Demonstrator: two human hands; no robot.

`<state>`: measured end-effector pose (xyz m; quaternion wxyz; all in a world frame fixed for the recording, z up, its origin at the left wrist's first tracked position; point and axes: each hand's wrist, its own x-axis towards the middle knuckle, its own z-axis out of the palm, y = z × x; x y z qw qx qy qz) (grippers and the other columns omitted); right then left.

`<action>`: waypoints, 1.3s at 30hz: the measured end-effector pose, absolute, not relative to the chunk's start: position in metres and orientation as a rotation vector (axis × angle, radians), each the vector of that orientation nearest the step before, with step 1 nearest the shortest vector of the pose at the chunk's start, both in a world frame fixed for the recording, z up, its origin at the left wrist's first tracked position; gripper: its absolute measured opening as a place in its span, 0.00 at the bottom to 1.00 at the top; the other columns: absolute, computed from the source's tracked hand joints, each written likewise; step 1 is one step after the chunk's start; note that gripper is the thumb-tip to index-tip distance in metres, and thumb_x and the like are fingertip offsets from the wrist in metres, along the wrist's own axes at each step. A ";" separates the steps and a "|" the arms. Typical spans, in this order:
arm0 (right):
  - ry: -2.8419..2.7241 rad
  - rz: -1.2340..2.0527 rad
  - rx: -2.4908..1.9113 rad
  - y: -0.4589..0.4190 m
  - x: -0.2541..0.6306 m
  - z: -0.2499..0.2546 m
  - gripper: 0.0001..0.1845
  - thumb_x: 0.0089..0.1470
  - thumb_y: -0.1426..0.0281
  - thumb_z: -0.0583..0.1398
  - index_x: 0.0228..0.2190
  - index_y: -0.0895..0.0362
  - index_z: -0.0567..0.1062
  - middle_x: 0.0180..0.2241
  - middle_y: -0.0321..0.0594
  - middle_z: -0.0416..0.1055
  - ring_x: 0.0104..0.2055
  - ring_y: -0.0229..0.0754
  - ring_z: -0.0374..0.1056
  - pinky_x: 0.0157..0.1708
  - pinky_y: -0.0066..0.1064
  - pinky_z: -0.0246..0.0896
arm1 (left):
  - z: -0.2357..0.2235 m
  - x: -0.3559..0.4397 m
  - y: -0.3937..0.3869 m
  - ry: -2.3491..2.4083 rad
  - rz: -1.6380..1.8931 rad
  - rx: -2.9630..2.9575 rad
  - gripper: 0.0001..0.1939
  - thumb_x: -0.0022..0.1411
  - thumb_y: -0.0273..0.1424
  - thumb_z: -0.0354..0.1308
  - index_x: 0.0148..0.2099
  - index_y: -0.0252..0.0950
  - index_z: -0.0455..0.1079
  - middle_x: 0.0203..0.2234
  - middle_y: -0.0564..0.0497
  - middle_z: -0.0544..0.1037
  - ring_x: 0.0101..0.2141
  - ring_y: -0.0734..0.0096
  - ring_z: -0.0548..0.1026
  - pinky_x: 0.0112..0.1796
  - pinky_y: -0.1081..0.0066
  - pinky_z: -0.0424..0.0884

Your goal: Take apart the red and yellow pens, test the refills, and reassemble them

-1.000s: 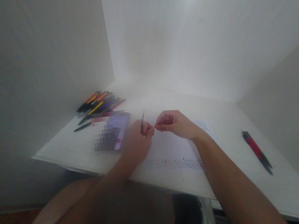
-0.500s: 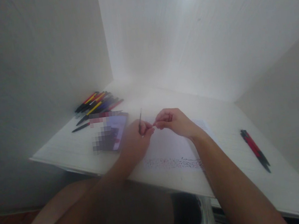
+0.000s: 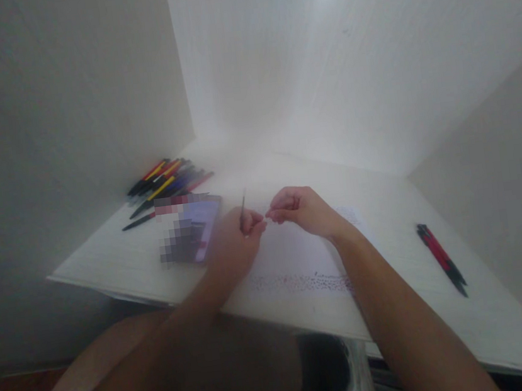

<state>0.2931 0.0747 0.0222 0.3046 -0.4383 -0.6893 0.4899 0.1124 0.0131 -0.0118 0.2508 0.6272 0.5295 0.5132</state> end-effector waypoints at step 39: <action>-1.749 1.254 -1.067 0.071 0.286 0.025 0.22 0.39 0.68 0.73 0.37 0.52 0.74 0.31 0.36 0.77 0.33 0.41 0.75 0.39 0.39 0.73 | -0.011 0.113 0.014 1.413 1.427 1.637 0.17 0.60 0.26 0.59 0.25 0.39 0.52 0.23 0.55 0.75 0.27 0.70 0.72 0.31 0.69 0.62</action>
